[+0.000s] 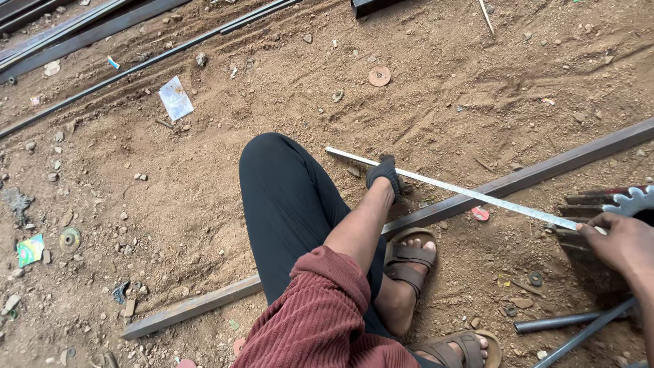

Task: The person sits on the ground and repeatedly hammers thin metal rods against a large metal gear to straighten them. They pick up a rod, position it against the gear, strike it with a hammer, and then place it aside before repeating the process with another rod.

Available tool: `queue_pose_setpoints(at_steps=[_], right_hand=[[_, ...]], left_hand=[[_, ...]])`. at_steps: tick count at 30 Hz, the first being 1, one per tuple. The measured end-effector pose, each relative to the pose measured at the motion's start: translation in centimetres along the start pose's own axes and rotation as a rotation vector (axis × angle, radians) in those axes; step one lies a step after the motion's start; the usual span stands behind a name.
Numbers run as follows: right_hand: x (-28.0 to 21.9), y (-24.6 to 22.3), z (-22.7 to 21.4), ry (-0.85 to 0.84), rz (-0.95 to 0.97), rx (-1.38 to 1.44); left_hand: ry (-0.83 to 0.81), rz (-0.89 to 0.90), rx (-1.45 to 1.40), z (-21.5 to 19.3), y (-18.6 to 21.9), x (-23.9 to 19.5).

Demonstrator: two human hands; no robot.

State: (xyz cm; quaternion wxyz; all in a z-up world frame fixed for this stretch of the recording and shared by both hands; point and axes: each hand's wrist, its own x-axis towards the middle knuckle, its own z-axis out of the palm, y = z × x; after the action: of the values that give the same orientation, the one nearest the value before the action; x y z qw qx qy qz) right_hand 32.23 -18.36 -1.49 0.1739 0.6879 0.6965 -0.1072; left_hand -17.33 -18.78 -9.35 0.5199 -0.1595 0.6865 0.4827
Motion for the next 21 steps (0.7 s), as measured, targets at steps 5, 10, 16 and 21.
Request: queue_pose_setpoints(at_steps=[5, 10, 16, 21], right_hand=[[0.5, -0.1, 0.0, -0.035, 0.073, -0.060], [0.1, 1.1, -1.5, -0.095, 0.185, -0.042], [-2.5, 1.5, -4.8, 0.082, 0.188, 0.042], [-6.9, 1.5, -7.7, 0.237, 0.282, 0.182]], left_hand=[[0.002, 0.013, 0.044, -0.5, 1.1, -2.1], [-0.002, 0.043, 0.427, -1.3, 1.9, -8.4], [-0.887, 0.607, 1.413, 3.1, -3.7, -20.1], [-1.139, 1.275, 1.492, 8.8, -8.7, -26.5]])
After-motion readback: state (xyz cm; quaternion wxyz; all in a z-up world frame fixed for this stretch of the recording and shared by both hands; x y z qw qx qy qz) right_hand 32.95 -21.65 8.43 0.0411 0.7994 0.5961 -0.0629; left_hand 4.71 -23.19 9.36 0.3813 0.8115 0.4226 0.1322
